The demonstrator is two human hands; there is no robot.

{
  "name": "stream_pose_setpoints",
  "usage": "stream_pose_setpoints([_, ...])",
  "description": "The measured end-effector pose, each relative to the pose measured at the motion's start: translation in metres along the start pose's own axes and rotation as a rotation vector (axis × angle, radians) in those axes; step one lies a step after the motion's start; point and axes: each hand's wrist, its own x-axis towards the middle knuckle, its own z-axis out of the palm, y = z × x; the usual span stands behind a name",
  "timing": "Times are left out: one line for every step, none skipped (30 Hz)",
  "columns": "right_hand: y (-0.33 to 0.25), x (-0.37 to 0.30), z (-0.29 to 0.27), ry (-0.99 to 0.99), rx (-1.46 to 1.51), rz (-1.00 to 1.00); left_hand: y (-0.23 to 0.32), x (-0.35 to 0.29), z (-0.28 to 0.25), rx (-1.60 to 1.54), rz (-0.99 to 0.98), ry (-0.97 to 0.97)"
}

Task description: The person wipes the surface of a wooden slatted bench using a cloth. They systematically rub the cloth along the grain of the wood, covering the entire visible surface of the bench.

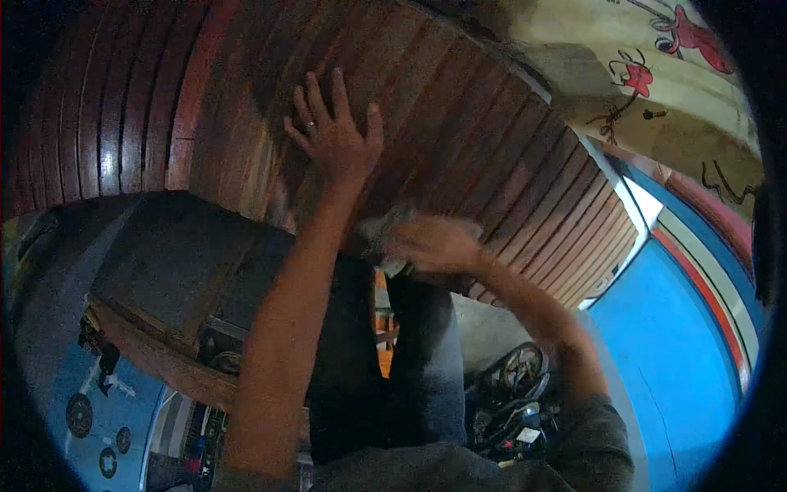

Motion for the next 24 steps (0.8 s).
stream_pose_setpoints([0.020, 0.014, -0.018, -0.043, -0.047, 0.083, -0.017, 0.007, -0.003, -0.118, 0.022, 0.056])
stream_pose_setpoints([0.041, 0.026, -0.037, 0.058, -0.200, 0.228, -0.039, 0.019, -0.006, -0.252, 0.040, 0.103])
stream_pose_setpoints([0.065, 0.034, -0.061, 0.155, -0.361, 0.382, -0.055, 0.031, -0.011, -0.400, 0.059, 0.150])
stream_pose_setpoints([0.093, 0.028, -0.080, 0.362, -0.353, 0.490, -0.052, 0.045, -0.015, -0.299, 0.027, 0.170])
stream_pose_setpoints([0.117, 0.036, -0.097, 0.531, -0.473, 0.485, -0.061, 0.059, -0.024, -0.162, 0.000, 0.196])
stream_pose_setpoints([0.136, 0.048, -0.111, 0.705, -0.594, 0.468, -0.083, 0.072, -0.023, -0.066, -0.020, 0.220])
stream_pose_setpoints([0.150, 0.063, -0.115, 0.763, -0.527, 0.563, -0.108, 0.087, -0.021, 0.033, -0.039, 0.244])
stream_pose_setpoints([0.163, 0.073, -0.119, 0.810, -0.473, 0.666, -0.124, 0.099, -0.015, 0.114, -0.058, 0.263])
stream_pose_setpoints([0.171, 0.072, -0.123, 0.848, -0.426, 0.777, -0.128, 0.104, -0.012, 0.131, -0.058, 0.280])
stream_pose_setpoints([0.172, 0.069, -0.122, 0.919, -0.503, 0.712, -0.123, 0.106, -0.011, 0.138, -0.058, 0.287])
stream_pose_setpoints([0.168, 0.071, -0.112, 0.986, -0.566, 0.645, -0.121, 0.101, -0.010, 0.157, -0.057, 0.289])
stream_pose_setpoints([0.163, 0.072, -0.104, 1.050, -0.630, 0.574, -0.116, 0.095, -0.008, 0.155, -0.072, 0.262])
stream_pose_setpoints([0.151, 0.070, -0.091, 0.949, -0.591, 0.524, -0.114, 0.096, -0.009, 0.155, -0.083, 0.248])
stream_pose_setpoints([0.132, 0.069, -0.071, 0.857, -0.545, 0.465, -0.115, 0.101, -0.011, 0.165, -0.095, 0.244])
stream_pose_setpoints([0.115, 0.057, -0.050, 0.699, -0.482, 0.329, -0.109, 0.103, -0.009, 0.152, -0.092, 0.248])
stream_pose_setpoints([0.080, 0.055, -0.038, 0.538, -0.215, 0.300, -0.114, 0.099, -0.009, 0.165, -0.094, 0.252])
stream_pose_setpoints([0.043, 0.059, -0.024, 0.396, 0.064, 0.295, -0.124, 0.097, -0.016, 0.198, -0.095, 0.264])
stream_pose_setpoints([0.024, 0.046, -0.022, 0.327, 0.026, 0.119, -0.118, 0.097, -0.013, 0.177, -0.107, 0.245])
stream_pose_setpoints([0.010, 0.038, -0.028, 0.388, -0.004, 0.198, -0.118, 0.096, -0.012, 0.176, -0.117, 0.226])
stream_pose_setpoints([0.001, 0.034, -0.038, 0.456, -0.034, 0.268, -0.117, 0.098, -0.014, 0.183, -0.126, 0.215])
stream_pose_setpoints([0.010, 0.022, -0.037, 0.527, -0.058, 0.365, -0.115, 0.098, -0.016, 0.183, -0.131, 0.206])
stream_pose_setpoints([0.019, 0.009, -0.038, 0.597, -0.081, 0.468, -0.111, 0.100, -0.018, 0.181, -0.133, 0.199])
stream_pose_setpoints([0.044, -0.014, -0.034, 0.666, -0.107, 0.609, -0.104, 0.101, -0.017, 0.171, -0.132, 0.186])
stream_pose_setpoints([0.060, -0.009, -0.051, 0.846, -0.030, 0.843, -0.107, 0.099, -0.018, 0.185, -0.132, 0.185])
